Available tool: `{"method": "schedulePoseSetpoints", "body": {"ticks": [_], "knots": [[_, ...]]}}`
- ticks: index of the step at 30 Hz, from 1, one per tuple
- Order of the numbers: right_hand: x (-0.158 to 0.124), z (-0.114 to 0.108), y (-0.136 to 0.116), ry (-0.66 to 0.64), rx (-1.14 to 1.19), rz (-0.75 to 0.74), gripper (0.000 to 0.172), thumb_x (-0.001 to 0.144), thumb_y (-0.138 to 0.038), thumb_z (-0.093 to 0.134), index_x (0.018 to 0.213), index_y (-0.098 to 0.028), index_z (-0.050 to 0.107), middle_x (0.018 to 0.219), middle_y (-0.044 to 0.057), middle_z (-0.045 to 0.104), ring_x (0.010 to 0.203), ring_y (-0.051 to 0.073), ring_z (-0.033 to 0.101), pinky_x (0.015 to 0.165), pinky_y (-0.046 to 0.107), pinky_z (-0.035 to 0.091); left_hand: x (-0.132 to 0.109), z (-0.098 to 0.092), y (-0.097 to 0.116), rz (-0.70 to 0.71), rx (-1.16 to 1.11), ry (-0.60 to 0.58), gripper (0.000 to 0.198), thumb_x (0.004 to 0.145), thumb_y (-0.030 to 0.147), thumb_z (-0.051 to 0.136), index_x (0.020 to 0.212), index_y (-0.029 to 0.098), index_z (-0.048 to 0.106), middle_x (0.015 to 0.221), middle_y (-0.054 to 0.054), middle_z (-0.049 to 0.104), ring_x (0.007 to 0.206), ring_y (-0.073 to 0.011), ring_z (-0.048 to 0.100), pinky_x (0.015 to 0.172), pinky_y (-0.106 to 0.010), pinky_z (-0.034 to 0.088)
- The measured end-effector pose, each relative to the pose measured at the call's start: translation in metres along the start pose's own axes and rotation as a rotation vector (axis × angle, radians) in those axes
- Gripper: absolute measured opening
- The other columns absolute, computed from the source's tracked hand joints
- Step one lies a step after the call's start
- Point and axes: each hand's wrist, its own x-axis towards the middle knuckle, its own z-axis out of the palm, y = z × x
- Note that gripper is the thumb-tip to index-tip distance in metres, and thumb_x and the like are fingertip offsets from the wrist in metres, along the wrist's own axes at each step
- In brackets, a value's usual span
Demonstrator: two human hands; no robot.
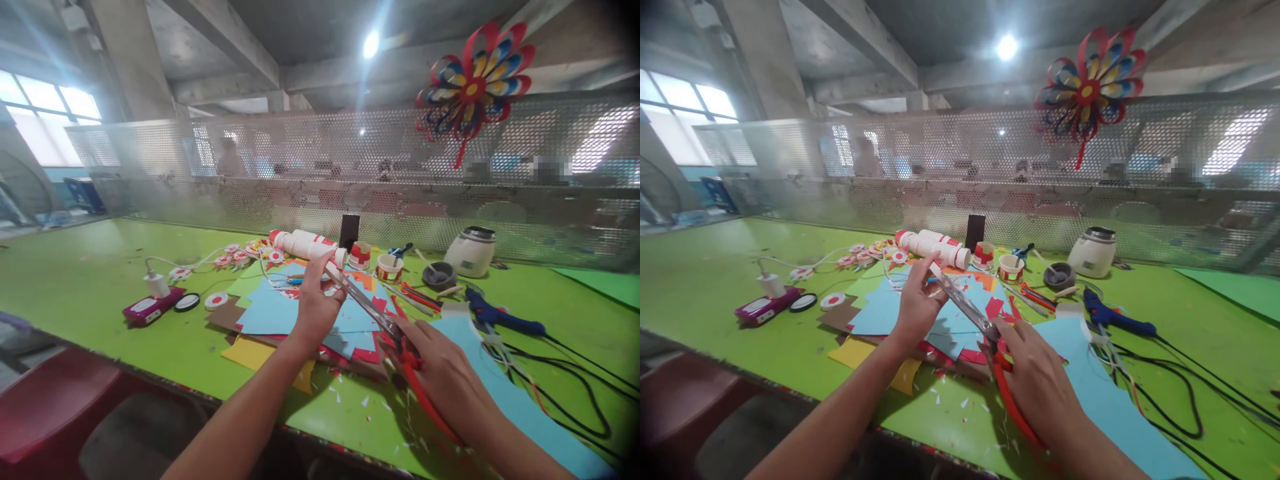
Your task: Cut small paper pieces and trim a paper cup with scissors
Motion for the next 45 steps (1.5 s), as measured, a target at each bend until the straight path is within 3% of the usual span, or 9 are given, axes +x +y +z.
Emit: {"method": "schedulePoseSetpoints", "body": {"ticks": [4, 10, 15, 21, 27, 35, 45], "knots": [[-0.003, -0.002, 0.001, 0.001, -0.118, -0.019, 0.037, 0.088, -0.033, 0.047, 0.118, -0.012, 0.056, 0.087, 0.012, 0.057, 0.078, 0.028, 0.057, 0.066, 0.041, 0.048, -0.001, -0.001, 0.003, 0.052, 0.118, -0.002, 0.060, 0.067, 0.001, 0.056, 0.122, 0.025, 0.049, 0.118, -0.007, 0.046, 0.107, -0.0199, 0.048, 0.081, -0.032, 0.052], [-0.007, -0.003, 0.005, 0.017, -0.233, -0.058, 0.035, 0.085, -0.021, 0.051, 0.119, -0.013, 0.054, 0.089, 0.012, 0.057, 0.078, 0.026, 0.058, 0.065, 0.038, 0.050, -0.002, -0.001, 0.004, 0.038, 0.190, -0.033, 0.055, 0.073, 0.009, 0.059, 0.125, 0.025, 0.047, 0.120, -0.008, 0.049, 0.110, -0.0224, 0.049, 0.092, -0.039, 0.046], [-0.009, -0.004, 0.008, -0.019, -0.246, -0.034, 0.037, 0.085, -0.022, 0.051, 0.120, -0.013, 0.053, 0.092, 0.013, 0.057, 0.081, 0.027, 0.058, 0.066, 0.038, 0.050, -0.002, -0.002, 0.004, 0.060, 0.247, -0.049, 0.055, 0.073, 0.011, 0.060, 0.126, 0.024, 0.048, 0.122, -0.009, 0.051, 0.111, -0.0234, 0.050, 0.093, -0.040, 0.045], [-0.008, -0.005, 0.011, -0.057, -0.246, -0.020, 0.041, 0.085, -0.020, 0.049, 0.125, -0.011, 0.052, 0.092, 0.013, 0.058, 0.081, 0.026, 0.058, 0.069, 0.039, 0.050, -0.001, -0.005, 0.005, 0.073, 0.264, -0.081, 0.058, 0.072, 0.010, 0.061, 0.126, 0.024, 0.048, 0.125, -0.009, 0.052, 0.111, -0.0232, 0.051, 0.090, -0.039, 0.048], [-0.010, -0.006, 0.011, -0.082, -0.257, 0.005, 0.040, 0.086, -0.021, 0.047, 0.125, -0.014, 0.052, 0.089, 0.010, 0.058, 0.076, 0.024, 0.059, 0.065, 0.038, 0.051, -0.001, -0.004, 0.007, 0.082, 0.270, -0.072, 0.058, 0.071, 0.006, 0.059, 0.125, 0.025, 0.049, 0.122, -0.008, 0.053, 0.104, -0.0206, 0.054, 0.076, -0.031, 0.054], [-0.010, -0.007, 0.012, -0.054, -0.312, -0.036, 0.036, 0.085, -0.022, 0.048, 0.119, -0.016, 0.054, 0.084, 0.009, 0.056, 0.071, 0.023, 0.059, 0.063, 0.037, 0.051, -0.002, -0.003, 0.005, 0.116, 0.298, -0.078, 0.062, 0.071, 0.003, 0.056, 0.127, 0.026, 0.048, 0.128, -0.008, 0.049, 0.114, -0.0222, 0.049, 0.083, -0.034, 0.053], [-0.008, -0.012, 0.011, -0.086, -0.331, -0.034, 0.026, 0.083, -0.017, 0.049, 0.105, -0.014, 0.062, 0.077, 0.008, 0.056, 0.063, 0.022, 0.057, 0.058, 0.035, 0.049, 0.000, -0.006, 0.003, 0.065, 0.290, -0.125, 0.062, 0.070, 0.005, 0.058, 0.128, 0.025, 0.047, 0.124, -0.008, 0.052, 0.106, -0.0211, 0.054, 0.080, -0.033, 0.054]]}}
